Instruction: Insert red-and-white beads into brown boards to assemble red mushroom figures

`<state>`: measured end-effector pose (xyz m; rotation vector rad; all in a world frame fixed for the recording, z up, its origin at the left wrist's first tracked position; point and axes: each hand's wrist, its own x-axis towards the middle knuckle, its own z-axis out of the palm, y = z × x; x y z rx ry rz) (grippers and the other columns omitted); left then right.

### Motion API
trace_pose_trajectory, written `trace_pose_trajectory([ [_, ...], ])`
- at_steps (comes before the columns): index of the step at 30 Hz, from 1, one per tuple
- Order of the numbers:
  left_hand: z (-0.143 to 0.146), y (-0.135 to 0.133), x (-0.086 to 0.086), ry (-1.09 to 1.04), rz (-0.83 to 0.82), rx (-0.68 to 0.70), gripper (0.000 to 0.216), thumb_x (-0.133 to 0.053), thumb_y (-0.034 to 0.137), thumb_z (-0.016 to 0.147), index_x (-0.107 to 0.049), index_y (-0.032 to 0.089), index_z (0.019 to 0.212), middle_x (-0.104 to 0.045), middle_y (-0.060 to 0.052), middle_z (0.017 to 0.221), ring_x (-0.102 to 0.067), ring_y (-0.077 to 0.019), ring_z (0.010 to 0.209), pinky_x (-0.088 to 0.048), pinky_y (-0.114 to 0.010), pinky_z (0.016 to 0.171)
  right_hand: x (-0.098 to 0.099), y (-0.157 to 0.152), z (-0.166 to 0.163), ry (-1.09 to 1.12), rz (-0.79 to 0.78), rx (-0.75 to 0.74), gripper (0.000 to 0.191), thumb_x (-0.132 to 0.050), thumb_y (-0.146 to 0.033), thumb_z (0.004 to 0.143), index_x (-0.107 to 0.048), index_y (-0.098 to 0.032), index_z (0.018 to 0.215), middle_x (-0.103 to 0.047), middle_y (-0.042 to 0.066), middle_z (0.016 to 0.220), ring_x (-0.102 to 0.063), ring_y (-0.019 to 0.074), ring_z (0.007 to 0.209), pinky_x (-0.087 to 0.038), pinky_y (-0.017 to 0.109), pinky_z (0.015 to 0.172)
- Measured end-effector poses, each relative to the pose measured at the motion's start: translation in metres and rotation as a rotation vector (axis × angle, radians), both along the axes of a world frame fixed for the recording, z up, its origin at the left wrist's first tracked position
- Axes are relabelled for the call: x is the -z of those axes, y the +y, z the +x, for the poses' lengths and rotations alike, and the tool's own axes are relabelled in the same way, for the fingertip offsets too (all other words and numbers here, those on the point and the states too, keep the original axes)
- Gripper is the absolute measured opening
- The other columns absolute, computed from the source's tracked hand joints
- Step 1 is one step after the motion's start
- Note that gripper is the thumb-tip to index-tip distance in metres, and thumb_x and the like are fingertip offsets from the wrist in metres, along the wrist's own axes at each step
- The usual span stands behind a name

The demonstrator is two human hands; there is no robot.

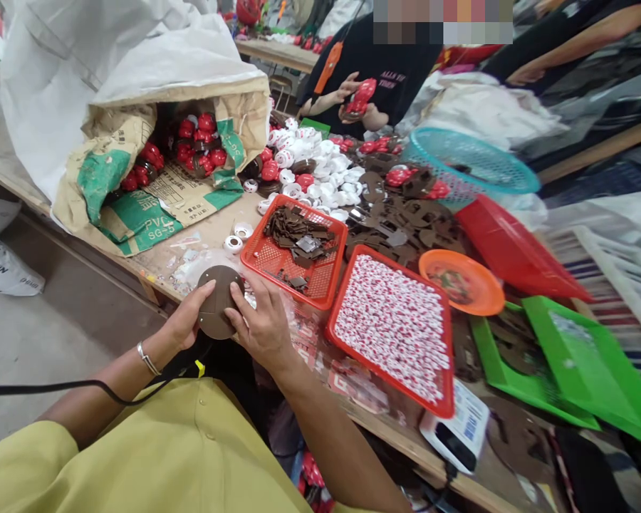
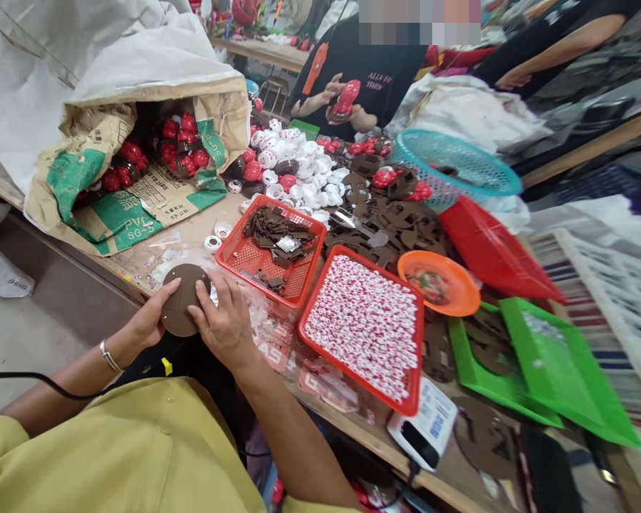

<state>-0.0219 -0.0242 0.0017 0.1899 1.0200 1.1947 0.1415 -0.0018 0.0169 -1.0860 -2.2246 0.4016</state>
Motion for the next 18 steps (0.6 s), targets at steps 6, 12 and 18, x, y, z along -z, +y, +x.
trace_pose_trajectory([
  [6,-0.003,0.005,0.0,-0.019,0.016,0.046,0.041,-0.071,0.039,0.08,-0.069,0.014,0.112,-0.073,-0.01,0.108,-0.068,-0.0246,0.096,-0.056,-0.032,0.082,0.015,0.006,0.019,0.471,-0.549,-0.038,0.052,-0.028,-0.054,0.1,-0.047,-0.032,0.143,-0.046,0.008,0.145,-0.06,0.0219,0.11,-0.054,0.039,0.088],
  [12,0.015,-0.009,-0.003,0.07,0.168,0.203,0.047,-0.077,0.036,0.075,-0.067,0.016,0.117,-0.068,-0.012,0.118,-0.059,-0.028,0.117,-0.049,-0.033,0.095,0.008,0.002,0.02,0.603,-0.761,-0.003,0.061,-0.065,-0.061,0.08,-0.059,-0.028,0.131,-0.059,0.007,0.133,-0.061,0.0238,0.109,-0.054,0.034,0.087],
  [18,0.006,-0.014,-0.006,0.071,0.315,0.621,0.054,-0.072,0.046,0.078,-0.063,0.025,0.127,-0.055,-0.013,0.136,-0.056,-0.0309,0.118,-0.055,-0.035,0.082,-0.004,-0.045,0.098,0.571,-0.835,0.173,0.052,-0.067,-0.06,0.079,-0.063,-0.031,0.121,-0.069,0.009,0.107,-0.065,0.0307,0.1,-0.056,0.047,0.08],
])
